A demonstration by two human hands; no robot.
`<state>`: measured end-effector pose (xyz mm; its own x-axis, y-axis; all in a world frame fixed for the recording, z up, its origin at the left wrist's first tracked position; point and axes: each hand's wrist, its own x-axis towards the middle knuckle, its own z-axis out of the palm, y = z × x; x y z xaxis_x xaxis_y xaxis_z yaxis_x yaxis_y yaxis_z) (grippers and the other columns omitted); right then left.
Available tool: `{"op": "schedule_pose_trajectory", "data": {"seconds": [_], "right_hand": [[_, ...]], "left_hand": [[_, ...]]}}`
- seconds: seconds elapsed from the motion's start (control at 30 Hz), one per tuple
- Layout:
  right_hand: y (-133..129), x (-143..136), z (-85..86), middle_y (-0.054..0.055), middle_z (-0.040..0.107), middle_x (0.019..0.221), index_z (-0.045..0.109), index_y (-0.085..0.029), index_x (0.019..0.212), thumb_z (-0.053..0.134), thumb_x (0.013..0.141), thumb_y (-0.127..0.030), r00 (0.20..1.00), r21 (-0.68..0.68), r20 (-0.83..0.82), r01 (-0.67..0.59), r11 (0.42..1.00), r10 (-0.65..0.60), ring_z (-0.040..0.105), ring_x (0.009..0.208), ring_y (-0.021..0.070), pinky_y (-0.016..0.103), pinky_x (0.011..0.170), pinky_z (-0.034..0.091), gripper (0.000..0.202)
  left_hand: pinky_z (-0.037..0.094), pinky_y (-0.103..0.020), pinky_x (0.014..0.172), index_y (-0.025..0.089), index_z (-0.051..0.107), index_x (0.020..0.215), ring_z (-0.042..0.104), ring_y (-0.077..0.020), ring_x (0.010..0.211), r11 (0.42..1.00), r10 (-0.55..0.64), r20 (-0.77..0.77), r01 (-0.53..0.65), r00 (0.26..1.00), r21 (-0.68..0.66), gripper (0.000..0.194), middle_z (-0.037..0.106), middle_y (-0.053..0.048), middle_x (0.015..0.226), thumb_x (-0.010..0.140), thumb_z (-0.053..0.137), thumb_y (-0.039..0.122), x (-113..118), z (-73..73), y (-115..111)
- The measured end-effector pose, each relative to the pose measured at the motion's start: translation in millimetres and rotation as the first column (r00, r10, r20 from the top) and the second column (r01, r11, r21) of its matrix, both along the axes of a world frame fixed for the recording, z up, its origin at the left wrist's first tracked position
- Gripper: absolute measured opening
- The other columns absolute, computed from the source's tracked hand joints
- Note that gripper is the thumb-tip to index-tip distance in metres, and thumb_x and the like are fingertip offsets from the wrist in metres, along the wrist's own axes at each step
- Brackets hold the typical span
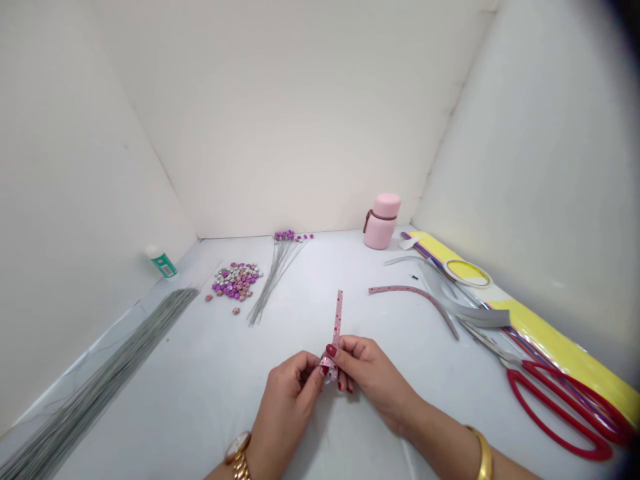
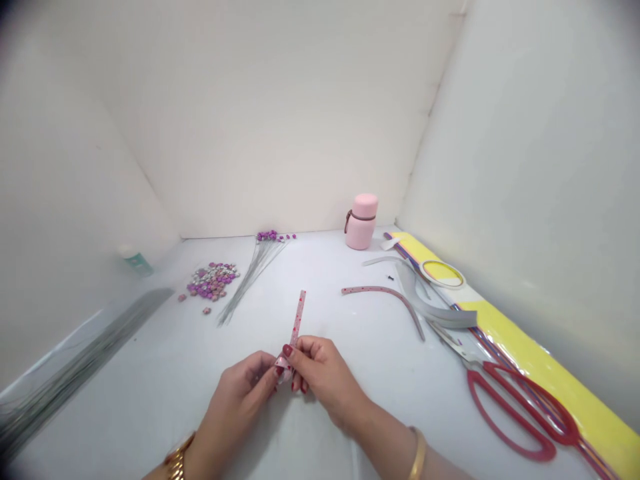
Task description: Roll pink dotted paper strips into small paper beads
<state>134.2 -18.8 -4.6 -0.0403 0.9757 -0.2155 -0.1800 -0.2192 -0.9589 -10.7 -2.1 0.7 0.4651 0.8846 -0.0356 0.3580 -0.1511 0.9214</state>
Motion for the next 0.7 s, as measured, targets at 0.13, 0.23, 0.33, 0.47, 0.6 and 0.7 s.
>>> {"op": "schedule_pose_trajectory", "data": {"seconds": [0.13, 0.23, 0.33, 0.47, 0.6, 0.7], "right_hand": [[0.7, 1.1, -0.4, -0.003, 0.051, 0.050, 0.058, -0.013, 0.068, 0.056, 0.077, -0.039, 0.997, 0.051, 0.023, 0.070, 0.996, -0.072, 0.041, 0.042, 0.0063, 0.018, 0.042, 0.029, 0.028], [1.2, 2.3, 0.1, -0.003, 0.052, 0.053, 0.059, -0.014, 0.075, 0.053, 0.080, -0.041, 0.989, 0.094, 0.030, 0.142, 0.985, -0.145, 0.042, 0.044, 0.0068, 0.019, 0.044, 0.030, 0.028], [0.7, 1.9, 0.0, -0.003, 0.052, 0.053, 0.057, -0.015, 0.076, 0.050, 0.081, -0.043, 0.997, 0.087, 0.032, 0.068, 0.994, -0.071, 0.044, 0.044, 0.0074, 0.019, 0.043, 0.032, 0.030], [-0.7, -0.2, -3.4, -0.005, 0.049, 0.047, 0.052, -0.015, 0.063, 0.056, 0.078, -0.039, 0.998, 0.082, 0.068, -0.020, 0.996, 0.014, 0.043, 0.042, 0.0065, 0.018, 0.043, 0.032, 0.029], [-1.0, -0.9, -6.4, -0.005, 0.049, 0.047, 0.051, -0.015, 0.061, 0.056, 0.077, -0.039, 0.998, 0.078, 0.069, -0.006, 0.997, 0.001, 0.042, 0.041, 0.0063, 0.018, 0.041, 0.030, 0.030], [-0.5, -0.3, -6.1, -0.005, 0.049, 0.046, 0.051, -0.014, 0.061, 0.057, 0.077, -0.038, 0.998, 0.079, 0.066, 0.001, 0.997, -0.006, 0.043, 0.041, 0.0067, 0.018, 0.042, 0.031, 0.029]], "left_hand": [[0.033, -0.020, 0.055, 0.019, 0.052, 0.063, 0.047, -0.0133, 0.057, 0.993, -0.087, -0.054, 0.091, 0.995, 0.071, 0.028, 0.054, 0.001, 0.060, 0.085, 0.037, 0.026, 0.7, 0.7, -2.7], [0.030, -0.020, 0.051, 0.019, 0.045, 0.058, 0.042, -0.0122, 0.052, 0.993, -0.103, -0.082, 0.108, 0.991, 0.050, 0.031, 0.047, 0.003, 0.055, 0.086, 0.035, 0.027, 2.2, 0.3, -4.5], [0.031, -0.020, 0.051, 0.019, 0.045, 0.060, 0.042, -0.0125, 0.053, 0.998, -0.057, -0.061, 0.058, 0.997, 0.014, 0.031, 0.046, 0.002, 0.055, 0.087, 0.033, 0.029, 2.6, -0.8, -4.1], [0.032, -0.020, 0.052, 0.018, 0.049, 0.061, 0.044, -0.0125, 0.054, 0.997, -0.070, -0.053, 0.070, 0.996, 0.016, 0.031, 0.049, 0.002, 0.056, 0.086, 0.035, 0.029, 1.6, -1.1, -2.2], [0.037, -0.020, 0.058, 0.018, 0.055, 0.070, 0.052, -0.0139, 0.063, 0.998, -0.031, -0.031, 0.032, 0.999, 0.053, 0.020, 0.060, -0.001, 0.067, 0.083, 0.042, 0.024, -0.7, 0.1, -0.2], [0.037, -0.021, 0.063, 0.018, 0.056, 0.073, 0.054, -0.0140, 0.066, 0.990, -0.042, -0.057, 0.049, 0.997, 0.129, 0.020, 0.061, -0.001, 0.071, 0.084, 0.039, 0.021, -2.0, 0.6, 0.1]]}}
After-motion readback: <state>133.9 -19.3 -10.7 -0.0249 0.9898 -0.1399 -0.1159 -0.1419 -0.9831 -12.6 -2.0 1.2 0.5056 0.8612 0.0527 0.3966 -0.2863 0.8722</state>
